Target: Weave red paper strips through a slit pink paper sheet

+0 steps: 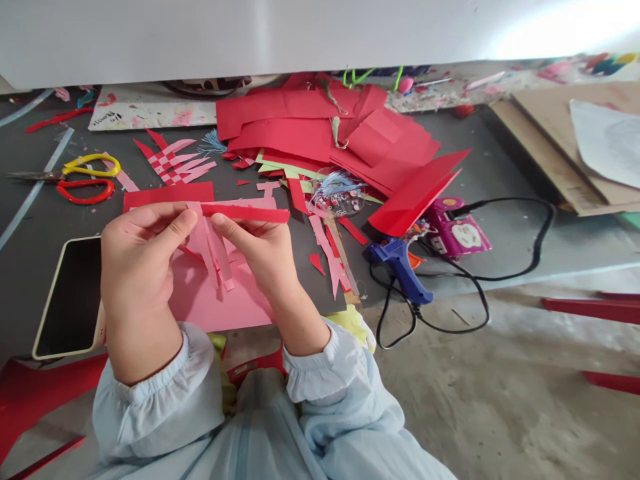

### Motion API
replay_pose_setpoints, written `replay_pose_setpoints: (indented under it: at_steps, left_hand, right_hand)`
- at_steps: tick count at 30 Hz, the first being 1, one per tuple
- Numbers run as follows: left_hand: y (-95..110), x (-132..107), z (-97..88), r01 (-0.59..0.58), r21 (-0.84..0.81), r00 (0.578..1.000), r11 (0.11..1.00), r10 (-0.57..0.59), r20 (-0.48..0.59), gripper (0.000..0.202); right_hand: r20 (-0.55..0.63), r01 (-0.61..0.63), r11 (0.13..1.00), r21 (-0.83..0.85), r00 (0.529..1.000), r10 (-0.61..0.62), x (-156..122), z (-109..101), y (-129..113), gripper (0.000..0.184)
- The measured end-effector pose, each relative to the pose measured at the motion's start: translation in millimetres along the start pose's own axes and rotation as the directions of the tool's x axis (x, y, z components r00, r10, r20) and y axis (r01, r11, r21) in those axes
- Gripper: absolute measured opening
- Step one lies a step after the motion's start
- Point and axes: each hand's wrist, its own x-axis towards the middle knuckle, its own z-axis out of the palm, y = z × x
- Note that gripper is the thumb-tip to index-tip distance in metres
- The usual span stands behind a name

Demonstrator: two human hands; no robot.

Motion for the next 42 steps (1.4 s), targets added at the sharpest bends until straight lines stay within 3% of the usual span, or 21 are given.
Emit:
replay_pose_setpoints:
  at_steps: [20, 32, 42]
  left_hand:
    - [2.5, -1.1, 2.1, 0.012, -0.036, 1.0, 0.999, -0.011, 0.003, 0.009]
    - [2.1, 0.8, 3.9, -0.009, -0.064, 1.0, 0.998, 0.007, -0.029, 0.023]
    - [-1.4, 0.5, 0.6, -0.027, -0.006, 1.0, 1.0, 0.027, -0.006, 0.014]
  right_hand:
    - [0.117, -0.056, 0.998, 0.006, 0.992, 0.055, 0.6, 1.1, -1.1, 0.03]
    - [0.027, 0.002, 0.994, -0.106, 1.0, 0.001, -0.1, 0.7, 4.6, 0.032]
    - [-0.011, 0.022, 0.989, -0.148, 1.0, -0.024, -0.4, -0.6, 1.5, 0.031]
